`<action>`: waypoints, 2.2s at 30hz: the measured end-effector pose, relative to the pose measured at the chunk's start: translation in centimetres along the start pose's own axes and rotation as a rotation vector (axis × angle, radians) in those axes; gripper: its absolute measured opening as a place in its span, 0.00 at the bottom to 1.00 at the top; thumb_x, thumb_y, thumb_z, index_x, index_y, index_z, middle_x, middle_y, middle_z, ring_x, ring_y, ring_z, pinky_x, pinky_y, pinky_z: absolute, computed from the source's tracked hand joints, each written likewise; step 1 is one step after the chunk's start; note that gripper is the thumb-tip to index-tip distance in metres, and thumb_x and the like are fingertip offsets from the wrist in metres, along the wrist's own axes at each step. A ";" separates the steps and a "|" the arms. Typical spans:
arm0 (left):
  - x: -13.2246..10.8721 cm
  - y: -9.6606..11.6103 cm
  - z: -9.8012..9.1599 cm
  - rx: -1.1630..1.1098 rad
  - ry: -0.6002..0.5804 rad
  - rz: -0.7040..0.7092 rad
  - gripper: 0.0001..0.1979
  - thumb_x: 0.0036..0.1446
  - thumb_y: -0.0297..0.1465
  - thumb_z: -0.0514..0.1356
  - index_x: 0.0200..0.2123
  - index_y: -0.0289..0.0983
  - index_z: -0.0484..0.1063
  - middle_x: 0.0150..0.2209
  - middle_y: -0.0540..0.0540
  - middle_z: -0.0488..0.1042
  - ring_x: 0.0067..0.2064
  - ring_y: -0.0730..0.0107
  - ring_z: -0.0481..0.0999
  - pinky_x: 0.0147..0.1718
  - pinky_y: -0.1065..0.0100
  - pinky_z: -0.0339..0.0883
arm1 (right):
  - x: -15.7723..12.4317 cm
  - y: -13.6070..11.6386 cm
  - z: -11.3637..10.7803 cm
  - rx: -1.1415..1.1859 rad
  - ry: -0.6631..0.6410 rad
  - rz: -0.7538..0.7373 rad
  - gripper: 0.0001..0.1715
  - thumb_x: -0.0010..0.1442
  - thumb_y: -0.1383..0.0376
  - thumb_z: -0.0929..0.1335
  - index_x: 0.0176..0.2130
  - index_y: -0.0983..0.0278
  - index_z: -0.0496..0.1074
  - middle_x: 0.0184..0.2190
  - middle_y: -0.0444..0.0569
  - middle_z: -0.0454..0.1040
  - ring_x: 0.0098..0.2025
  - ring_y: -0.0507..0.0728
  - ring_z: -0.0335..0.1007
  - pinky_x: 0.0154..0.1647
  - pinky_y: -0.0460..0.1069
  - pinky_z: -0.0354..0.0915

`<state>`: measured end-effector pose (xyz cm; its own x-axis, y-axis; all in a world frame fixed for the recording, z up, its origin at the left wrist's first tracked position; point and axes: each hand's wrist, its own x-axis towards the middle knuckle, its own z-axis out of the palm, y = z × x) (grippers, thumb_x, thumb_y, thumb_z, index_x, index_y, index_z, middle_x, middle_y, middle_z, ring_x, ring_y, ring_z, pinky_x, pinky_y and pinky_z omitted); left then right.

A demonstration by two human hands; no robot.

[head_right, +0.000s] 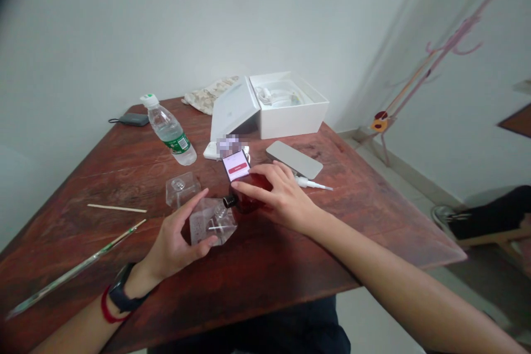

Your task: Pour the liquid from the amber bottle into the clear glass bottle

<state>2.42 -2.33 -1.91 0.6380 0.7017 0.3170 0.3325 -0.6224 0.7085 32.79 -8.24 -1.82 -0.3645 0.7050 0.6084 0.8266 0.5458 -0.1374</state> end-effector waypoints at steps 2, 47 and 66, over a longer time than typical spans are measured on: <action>0.0 0.0 0.0 0.006 -0.004 -0.006 0.43 0.59 0.44 0.70 0.72 0.35 0.64 0.65 0.34 0.77 0.64 0.44 0.79 0.65 0.48 0.72 | -0.1 0.1 0.1 -0.005 -0.003 0.005 0.47 0.61 0.74 0.74 0.71 0.44 0.65 0.62 0.55 0.71 0.63 0.69 0.69 0.64 0.71 0.63; 0.2 0.6 0.5 -0.086 -0.006 -0.068 0.36 0.55 0.39 0.72 0.64 0.39 0.67 0.58 0.39 0.81 0.55 0.50 0.83 0.59 0.53 0.77 | -0.5 -1.2 -0.8 -0.171 -0.016 0.011 0.47 0.62 0.73 0.73 0.71 0.39 0.65 0.66 0.51 0.69 0.68 0.72 0.67 0.74 0.84 0.42; 0.2 0.2 0.7 -0.131 -0.007 -0.020 0.37 0.55 0.39 0.75 0.64 0.41 0.66 0.58 0.41 0.80 0.56 0.51 0.83 0.60 0.54 0.75 | 0.0 -1.6 -1.2 -0.234 0.016 -0.048 0.45 0.61 0.73 0.72 0.70 0.44 0.65 0.65 0.53 0.67 0.65 0.72 0.67 0.73 0.85 0.41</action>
<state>3.12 -2.58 -2.16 0.6371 0.7108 0.2981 0.2519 -0.5575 0.7910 32.03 -9.66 -0.63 -0.4003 0.6724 0.6226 0.8860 0.4574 0.0757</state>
